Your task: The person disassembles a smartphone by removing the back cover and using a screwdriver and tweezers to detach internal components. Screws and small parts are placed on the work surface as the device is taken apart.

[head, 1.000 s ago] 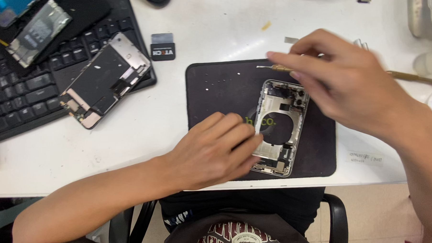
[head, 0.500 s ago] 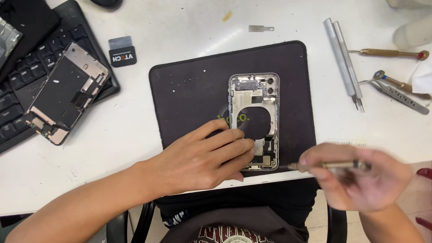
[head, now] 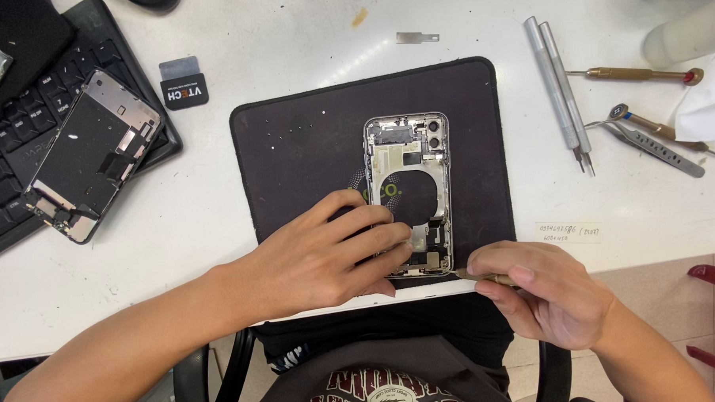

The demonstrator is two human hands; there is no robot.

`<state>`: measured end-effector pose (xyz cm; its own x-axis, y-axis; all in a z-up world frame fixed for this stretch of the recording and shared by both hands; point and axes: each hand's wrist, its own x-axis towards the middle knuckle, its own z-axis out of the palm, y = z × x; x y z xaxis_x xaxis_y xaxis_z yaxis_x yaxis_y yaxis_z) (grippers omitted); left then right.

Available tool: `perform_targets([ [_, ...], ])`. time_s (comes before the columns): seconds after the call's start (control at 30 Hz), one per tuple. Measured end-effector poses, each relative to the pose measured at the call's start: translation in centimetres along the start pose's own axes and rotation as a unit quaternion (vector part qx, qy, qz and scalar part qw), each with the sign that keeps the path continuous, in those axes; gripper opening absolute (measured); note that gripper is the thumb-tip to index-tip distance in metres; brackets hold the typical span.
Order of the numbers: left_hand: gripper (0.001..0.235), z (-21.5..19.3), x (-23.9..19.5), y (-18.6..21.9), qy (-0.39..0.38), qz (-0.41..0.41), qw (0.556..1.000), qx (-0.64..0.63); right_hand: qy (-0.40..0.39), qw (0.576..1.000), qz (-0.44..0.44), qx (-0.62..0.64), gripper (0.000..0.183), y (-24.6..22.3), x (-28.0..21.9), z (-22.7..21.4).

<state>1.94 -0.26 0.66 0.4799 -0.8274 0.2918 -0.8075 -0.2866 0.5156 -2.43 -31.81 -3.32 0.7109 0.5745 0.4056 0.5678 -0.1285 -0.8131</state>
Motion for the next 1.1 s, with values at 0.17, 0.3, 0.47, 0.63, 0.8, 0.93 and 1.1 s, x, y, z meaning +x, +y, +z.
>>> perform_targets([
  [0.17,0.043,0.1,-0.1,0.0,-0.001,0.000,1.000,0.006,-0.014,0.998,-0.024,-0.051,0.076,-0.4,1.1,0.0],
  [0.3,0.043,0.1,-0.1,-0.1,0.003,0.004,1.000,0.010,-0.057,0.982,-0.107,-0.145,0.061,-1.4,3.1,-0.1],
  [0.47,0.044,0.1,-0.2,-0.1,0.008,0.005,1.000,0.007,-0.136,0.957,-0.083,-0.242,0.034,-5.3,4.4,-1.0],
  [0.63,0.044,0.0,-0.4,-0.1,0.006,0.005,1.000,0.014,-0.362,0.889,0.094,-0.265,0.025,-7.4,5.1,-1.0],
  [0.8,0.044,0.2,-0.6,-0.1,0.014,0.006,1.000,0.023,-0.291,0.906,0.012,-0.307,0.064,-8.0,6.9,-1.2],
  [0.93,0.043,0.5,-0.8,-0.3,0.011,0.013,1.000,0.017,-0.266,0.906,0.018,-0.329,0.061,-8.1,7.6,-1.2],
  [1.1,0.042,0.4,-0.8,-0.2,0.011,0.012,1.000,0.018,-0.259,0.889,0.025,-0.376,0.063,-8.2,7.8,-1.3],
])
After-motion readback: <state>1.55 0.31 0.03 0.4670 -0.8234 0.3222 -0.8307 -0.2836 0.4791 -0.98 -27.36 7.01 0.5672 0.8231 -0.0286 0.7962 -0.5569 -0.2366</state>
